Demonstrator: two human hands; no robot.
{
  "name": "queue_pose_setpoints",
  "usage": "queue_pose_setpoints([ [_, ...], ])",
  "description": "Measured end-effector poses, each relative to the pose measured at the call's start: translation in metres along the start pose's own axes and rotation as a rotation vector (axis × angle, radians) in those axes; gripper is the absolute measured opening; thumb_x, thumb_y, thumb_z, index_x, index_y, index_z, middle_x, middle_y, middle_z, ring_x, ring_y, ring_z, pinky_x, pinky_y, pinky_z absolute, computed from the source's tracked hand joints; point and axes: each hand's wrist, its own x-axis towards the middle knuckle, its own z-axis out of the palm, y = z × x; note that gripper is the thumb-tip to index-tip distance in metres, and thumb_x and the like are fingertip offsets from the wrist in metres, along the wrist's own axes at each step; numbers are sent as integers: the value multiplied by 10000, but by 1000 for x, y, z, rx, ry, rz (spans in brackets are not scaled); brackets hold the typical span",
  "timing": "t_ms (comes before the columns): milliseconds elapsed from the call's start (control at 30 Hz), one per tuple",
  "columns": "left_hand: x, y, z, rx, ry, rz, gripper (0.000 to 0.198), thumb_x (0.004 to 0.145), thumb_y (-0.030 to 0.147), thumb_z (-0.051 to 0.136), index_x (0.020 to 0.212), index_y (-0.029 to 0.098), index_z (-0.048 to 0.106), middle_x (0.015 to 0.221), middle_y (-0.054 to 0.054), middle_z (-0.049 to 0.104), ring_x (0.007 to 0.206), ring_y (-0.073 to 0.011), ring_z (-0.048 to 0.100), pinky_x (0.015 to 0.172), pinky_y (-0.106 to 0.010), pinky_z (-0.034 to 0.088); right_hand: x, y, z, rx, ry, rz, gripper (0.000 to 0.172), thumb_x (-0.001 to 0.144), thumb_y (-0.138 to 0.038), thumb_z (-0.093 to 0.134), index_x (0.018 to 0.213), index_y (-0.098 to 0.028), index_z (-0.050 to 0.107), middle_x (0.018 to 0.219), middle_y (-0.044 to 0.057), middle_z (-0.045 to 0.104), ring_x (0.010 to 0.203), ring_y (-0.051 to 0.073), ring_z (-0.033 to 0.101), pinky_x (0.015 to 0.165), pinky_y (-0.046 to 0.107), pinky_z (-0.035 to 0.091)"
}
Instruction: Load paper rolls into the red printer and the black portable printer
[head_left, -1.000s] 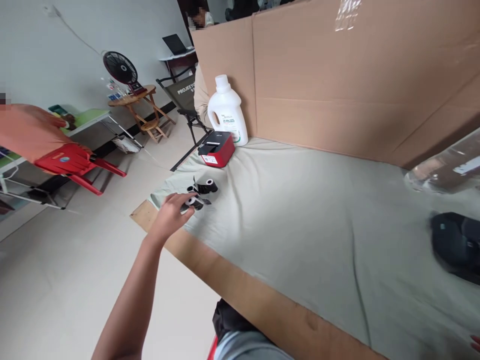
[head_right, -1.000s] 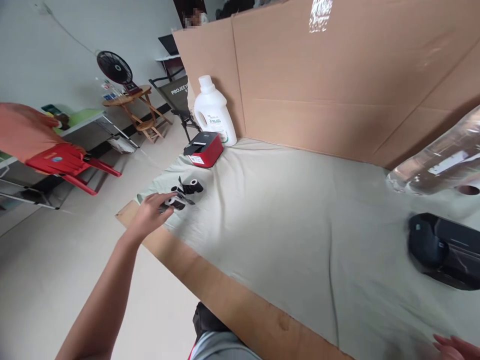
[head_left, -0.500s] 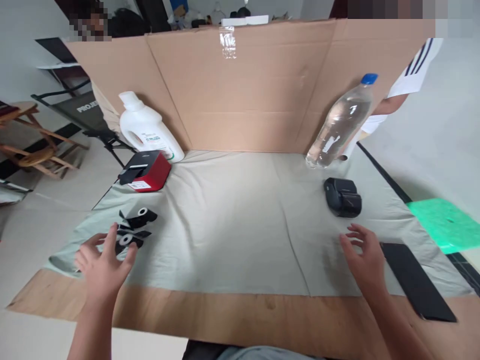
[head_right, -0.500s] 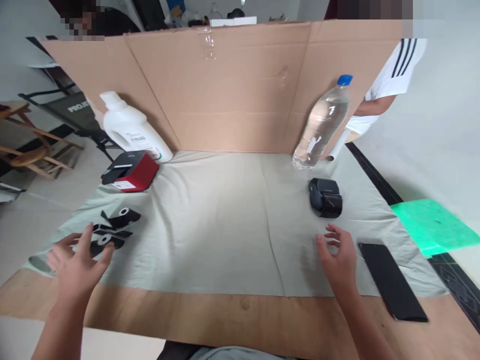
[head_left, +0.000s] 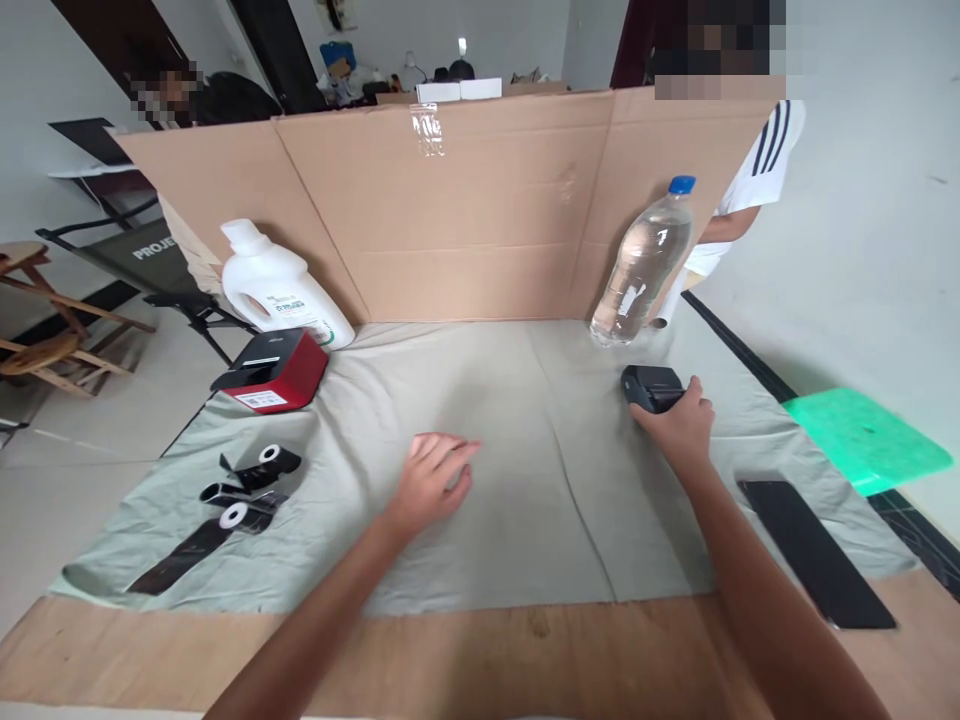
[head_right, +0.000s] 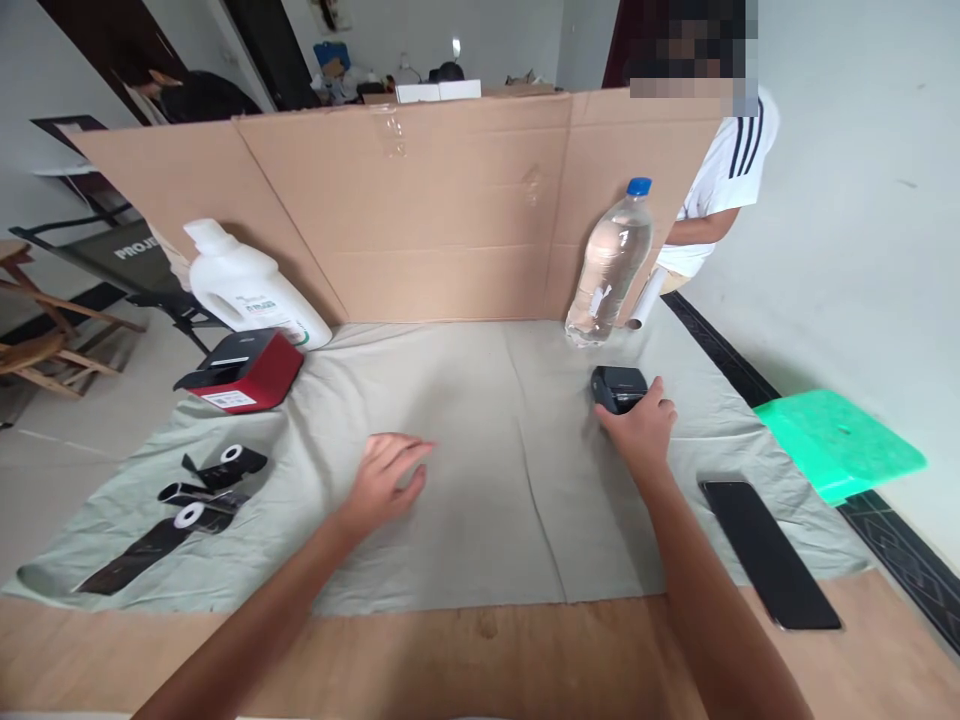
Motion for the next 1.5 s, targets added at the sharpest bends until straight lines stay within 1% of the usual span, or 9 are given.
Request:
queue_pose_setpoints([
  [100, 30, 17, 39, -178, -156, -127, 319, 1005, 261, 498, 1287, 260, 646, 1146, -59, 752, 1068, -210, 683, 1006, -404, 443, -50, -31, -2, 113, 13, -96, 1166, 633, -541, 783, 1568, -56, 284, 1278, 257, 526, 1220, 457, 500, 1036, 582, 419],
  [200, 42, 27, 66, -275, -289, -282, 500, 1011, 301, 478, 1508, 253, 479, 1410, -105, 664, 1313, -246, 604, 1150, -473, 378, -112, -70, 2, 223, -56, -225, 1130, 668, -562, 774, 1581, -107, 286, 1274, 225, 532, 1247, 437, 487, 1038, 570, 436],
  [300, 35, 29, 75, -272, -326, -334, 677, 971, 213, 459, 1626, 211, 287, 1591, -151, 486, 1481, -269, 460, 1218, -526, 309, -158, -101, 9, 297, -113, -248, 1101, 702, -547, 768, 1593, -146, 260, 1256, 201, 542, 1258, 424, 479, 1025, 572, 446],
  [400, 21, 27, 73, -200, -302, -342, 772, 903, 116, 469, 1640, 194, 250, 1600, -161, 470, 1548, -288, 359, 1225, -566, 283, -179, -114, 20, 308, -143, -200, 1138, 696, -552, 792, 1603, -147, 235, 1263, 202, 535, 1261, 425, 472, 1018, 571, 450],
  [500, 12, 23, 72, -104, -296, -353, 725, 898, 78, 464, 1601, 213, 348, 1499, -155, 589, 1560, -305, 333, 1207, -617, 266, -185, -112, 31, 278, -159, -202, 1170, 684, -584, 808, 1599, -124, 241, 1247, 211, 536, 1249, 432, 474, 1010, 573, 456],
  [667, 10, 22, 74, -36, -283, -384, 554, 940, 97, 470, 1477, 223, 525, 1384, -143, 674, 1473, -320, 456, 1158, -626, 294, -189, -102, 45, 212, -121, -250, 1160, 698, -624, 800, 1573, -67, 279, 1214, 235, 557, 1197, 432, 513, 1019, 583, 453],
  [900, 9, 25, 65, -42, -191, -337, 412, 944, 108, 520, 1296, 244, 686, 1085, -95, 776, 1107, -258, 687, 1063, -509, 396, -189, -96, 43, 225, -86, -295, 1218, 731, -734, 732, 1609, -77, 203, 1281, 266, 570, 1199, 447, 546, 1008, 624, 457],
  [1167, 12, 34, 61, 121, -283, -244, 405, 1006, 160, 444, 1353, 172, 653, 1012, -122, 749, 978, -258, 689, 992, -459, 438, -172, -86, 30, 549, -271, -190, 893, 913, -630, 550, 1600, -121, 290, 1360, 233, 601, 1228, 355, 605, 1061, 571, 470],
  [1500, 13, 27, 61, 140, -409, -206, 469, 996, 113, 381, 1397, 146, 622, 1031, -144, 732, 999, -287, 667, 986, -494, 423, -164, -82, 24, 631, -332, -163, 823, 921, -594, 585, 1575, -146, 363, 1275, 188, 681, 1089, 306, 683, 979, 518, 543],
])
